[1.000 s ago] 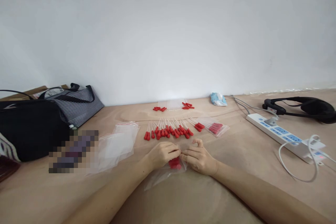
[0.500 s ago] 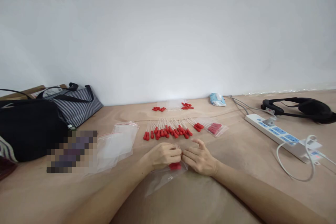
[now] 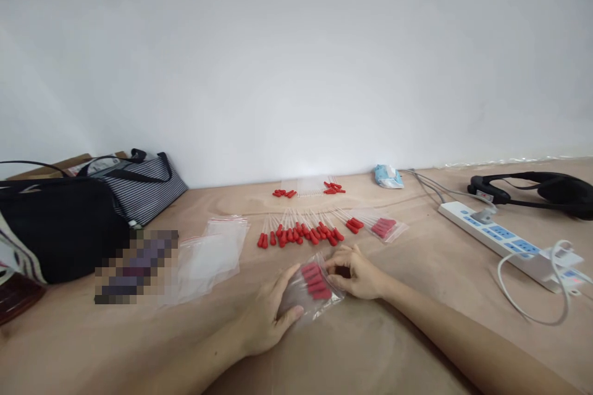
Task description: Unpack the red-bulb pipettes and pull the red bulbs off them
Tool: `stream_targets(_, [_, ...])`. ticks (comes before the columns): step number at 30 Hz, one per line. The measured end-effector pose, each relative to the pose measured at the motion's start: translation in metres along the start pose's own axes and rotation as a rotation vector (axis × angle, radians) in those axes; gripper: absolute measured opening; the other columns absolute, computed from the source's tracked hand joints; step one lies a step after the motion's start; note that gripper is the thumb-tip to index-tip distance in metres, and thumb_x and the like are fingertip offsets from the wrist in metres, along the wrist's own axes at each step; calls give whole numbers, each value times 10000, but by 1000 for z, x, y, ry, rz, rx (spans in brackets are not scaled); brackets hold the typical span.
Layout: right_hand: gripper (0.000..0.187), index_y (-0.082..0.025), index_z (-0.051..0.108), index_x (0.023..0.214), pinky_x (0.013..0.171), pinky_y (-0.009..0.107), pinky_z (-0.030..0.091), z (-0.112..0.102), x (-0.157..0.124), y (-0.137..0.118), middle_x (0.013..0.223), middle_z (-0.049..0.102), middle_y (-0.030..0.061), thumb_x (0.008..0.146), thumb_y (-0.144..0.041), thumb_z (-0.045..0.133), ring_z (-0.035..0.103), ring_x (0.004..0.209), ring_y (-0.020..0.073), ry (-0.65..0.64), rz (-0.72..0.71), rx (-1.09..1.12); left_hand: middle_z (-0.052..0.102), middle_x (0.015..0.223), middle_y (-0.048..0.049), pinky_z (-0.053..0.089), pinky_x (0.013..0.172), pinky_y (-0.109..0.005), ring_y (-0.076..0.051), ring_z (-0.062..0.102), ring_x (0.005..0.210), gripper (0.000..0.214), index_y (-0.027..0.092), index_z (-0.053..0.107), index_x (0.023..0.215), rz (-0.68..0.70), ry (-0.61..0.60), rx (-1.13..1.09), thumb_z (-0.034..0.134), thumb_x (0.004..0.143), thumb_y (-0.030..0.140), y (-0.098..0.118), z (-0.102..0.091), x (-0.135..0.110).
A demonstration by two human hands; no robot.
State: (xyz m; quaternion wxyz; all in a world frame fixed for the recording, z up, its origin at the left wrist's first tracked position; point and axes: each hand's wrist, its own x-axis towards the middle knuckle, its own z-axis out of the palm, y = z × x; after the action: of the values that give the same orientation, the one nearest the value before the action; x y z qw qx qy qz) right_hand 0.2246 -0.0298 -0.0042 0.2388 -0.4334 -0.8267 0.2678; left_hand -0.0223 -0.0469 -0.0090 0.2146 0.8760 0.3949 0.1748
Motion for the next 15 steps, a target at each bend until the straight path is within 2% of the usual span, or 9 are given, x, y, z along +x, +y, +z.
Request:
stream_targets(2, [223,-223,607,924,899,449,214,0,2,-2,765,635,-13,721,-315,600,541,821,177,-53,81,89,460,1285,-80,372,964,-400,-221,441,1162,495,223,269,1298,-5,5,-12,426,833,285,-3,1,7])
stream_targets(4, [434,-215,576,990,904,435,216,2,3,-3,795,630,-22,608,-377,705,549,777,164,-70,137,143,499,1245,-70,390,946,-375,-207,474,1128,437,222,322,1260,10,18,-25,419,836,264,-5,0,17])
stream_targets(6, [578,-206,561,1001,873,398,252,4,5,-3,840,616,-17,496,-397,767,543,786,169,-35,162,117,530,1201,-62,401,930,-355,-198,501,1090,402,220,367,1223,44,38,-34,437,828,247,-7,0,26])
stream_targets(7, [592,-202,562,988,848,373,271,5,5,-3,853,606,-13,471,-394,776,538,799,174,-7,163,87,540,1182,-57,405,922,-345,-193,509,1075,387,221,385,1207,62,49,-38,445,825,237,-7,0,29])
stream_targets(13, [358,-182,553,819,773,316,295,13,7,-10,815,582,-8,550,-340,730,524,774,162,90,111,-47,574,1062,-36,430,863,-282,-157,540,981,306,226,459,1137,162,118,-54,454,833,190,-8,3,29])
stream_targets(15, [325,-191,547,872,781,326,290,15,6,-12,822,598,-6,613,-322,694,532,782,163,83,47,-65,574,1050,-34,428,860,-273,-150,541,972,294,225,471,1125,179,131,-60,446,837,174,-8,4,28])
